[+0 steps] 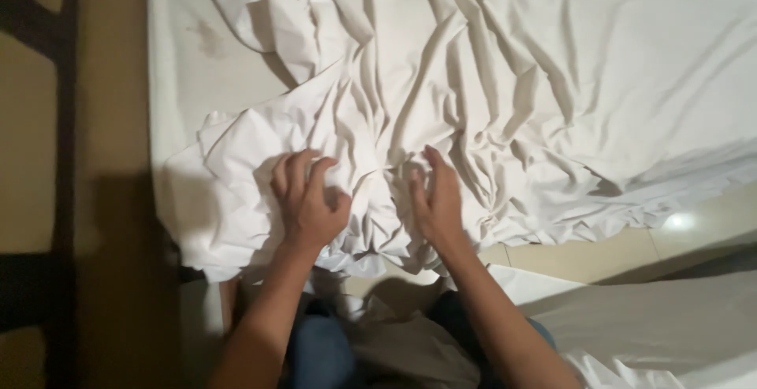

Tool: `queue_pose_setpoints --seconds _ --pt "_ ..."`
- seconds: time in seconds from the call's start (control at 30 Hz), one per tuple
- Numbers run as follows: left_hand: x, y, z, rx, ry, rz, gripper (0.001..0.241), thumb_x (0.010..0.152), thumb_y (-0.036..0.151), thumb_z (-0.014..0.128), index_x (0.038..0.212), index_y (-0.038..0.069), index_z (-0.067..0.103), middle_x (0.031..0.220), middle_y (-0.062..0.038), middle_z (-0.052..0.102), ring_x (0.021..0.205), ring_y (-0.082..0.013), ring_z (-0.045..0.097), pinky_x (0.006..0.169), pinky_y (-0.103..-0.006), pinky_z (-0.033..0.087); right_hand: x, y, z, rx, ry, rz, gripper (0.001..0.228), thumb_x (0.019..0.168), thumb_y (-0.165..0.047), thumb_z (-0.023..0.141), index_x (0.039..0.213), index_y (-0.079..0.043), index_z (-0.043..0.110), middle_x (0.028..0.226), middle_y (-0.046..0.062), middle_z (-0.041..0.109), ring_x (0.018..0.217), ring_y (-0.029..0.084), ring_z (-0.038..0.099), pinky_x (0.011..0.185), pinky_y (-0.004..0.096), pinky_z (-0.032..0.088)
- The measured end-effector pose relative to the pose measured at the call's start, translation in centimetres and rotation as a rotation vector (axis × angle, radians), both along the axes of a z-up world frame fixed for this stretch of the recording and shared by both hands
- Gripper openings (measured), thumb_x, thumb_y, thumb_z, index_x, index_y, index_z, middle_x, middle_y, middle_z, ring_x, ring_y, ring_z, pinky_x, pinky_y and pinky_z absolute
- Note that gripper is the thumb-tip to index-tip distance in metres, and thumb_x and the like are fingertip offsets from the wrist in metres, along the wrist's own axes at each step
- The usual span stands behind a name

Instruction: The person smooths and tucks a white fitted sheet onto a mattress. They pull the fabric tight over the corners and along the edges to secure it in place.

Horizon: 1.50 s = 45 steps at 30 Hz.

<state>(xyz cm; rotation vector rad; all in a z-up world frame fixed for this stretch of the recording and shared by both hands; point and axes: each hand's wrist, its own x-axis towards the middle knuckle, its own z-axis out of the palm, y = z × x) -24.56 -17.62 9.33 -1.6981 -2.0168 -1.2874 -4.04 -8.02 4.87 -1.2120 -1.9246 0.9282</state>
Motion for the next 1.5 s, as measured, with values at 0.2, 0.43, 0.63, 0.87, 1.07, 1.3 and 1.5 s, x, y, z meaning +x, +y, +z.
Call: queue_pose_setpoints --seconds 0.2,0.43,0.63,0.87,1.07,1.3,1.5 --pt "4.7 6.8 0.0 -0.212 0.145 -0.328 0.028 0.083 0.010 0.070 0.111 0.014 0.073 0.137 -0.008 0.061 0.139 -0.0363 0.046 0.109 -0.0627 0.034 4.5 1.8 0.2 0.434 -0.440 -0.205 0.065 0.076 -0.011 0.077 0.138 -0.005 0.055 0.141 0.027 0.052 0.127 0.046 0.049 0.106 0.053 0.039" --pt "5.9 9.8 -3.4 -0.442 0.226 -0.484 0.032 0.079 0.014 0.072 0.110 0.017 0.077 0.132 -0.006 0.064 0.132 -0.0316 0.048 0.110 -0.0657 0.029 5.3 1.9 -2.4 0.338 -0.511 -0.109 0.043 0.077 -0.023 0.081 0.116 -0.007 0.070 0.122 0.018 0.063 0.114 0.038 0.055 0.095 0.052 0.041" --pt "5.1 8.6 -4.7 -0.400 0.304 -0.422 0.009 0.088 0.010 0.068 0.092 0.018 0.073 0.099 -0.002 0.068 0.108 -0.0224 0.063 0.112 -0.0519 0.040 3.8 0.6 -3.0 0.321 -0.480 -0.094 0.017 0.084 -0.015 0.073 0.101 -0.013 0.073 0.100 0.005 0.071 0.098 0.030 0.062 0.089 0.046 0.043" --pt "2.4 4.9 -3.0 -0.273 0.289 -0.381 0.004 0.087 0.012 0.070 0.087 0.011 0.066 0.085 -0.006 0.063 0.091 -0.0284 0.060 0.095 -0.0448 0.045 0.8 -2.0 -2.4 0.342 -0.379 0.034 0.021 0.089 -0.014 0.070 0.110 -0.011 0.069 0.097 0.007 0.066 0.094 0.030 0.061 0.084 0.046 0.042" --pt "-0.3 1.8 -3.1 -0.266 0.235 -0.304 0.009 0.083 0.013 0.072 0.085 0.011 0.064 0.082 -0.008 0.060 0.088 -0.0298 0.059 0.091 -0.0449 0.046 -2.4 -4.2 -1.9 0.245 -0.353 0.083 0.025 0.089 -0.016 0.070 0.114 -0.013 0.069 0.101 0.008 0.066 0.094 0.031 0.061 0.079 0.047 0.042" --pt "-1.3 1.2 -3.6 -0.304 0.137 -0.281 0.007 0.083 0.014 0.073 0.085 0.013 0.066 0.085 -0.006 0.061 0.091 -0.0289 0.059 0.091 -0.0441 0.045 -2.3 -4.0 0.3 0.151 -0.192 0.167 0.033 0.092 -0.017 0.069 0.123 -0.010 0.063 0.111 0.011 0.067 0.103 0.035 0.063 0.084 0.050 0.044" --pt "1.5 3.1 -1.0 -0.271 0.084 -0.218 0.015 0.075 0.018 0.077 0.087 0.014 0.070 0.110 -0.006 0.062 0.110 -0.0320 0.052 0.094 -0.0502 0.040 4.1 -1.3 -0.8 0.121 0.047 0.148 0.054 0.069 0.014 0.053 0.121 -0.001 0.056 0.115 0.020 0.057 0.106 0.037 0.060 0.090 0.043 0.052"
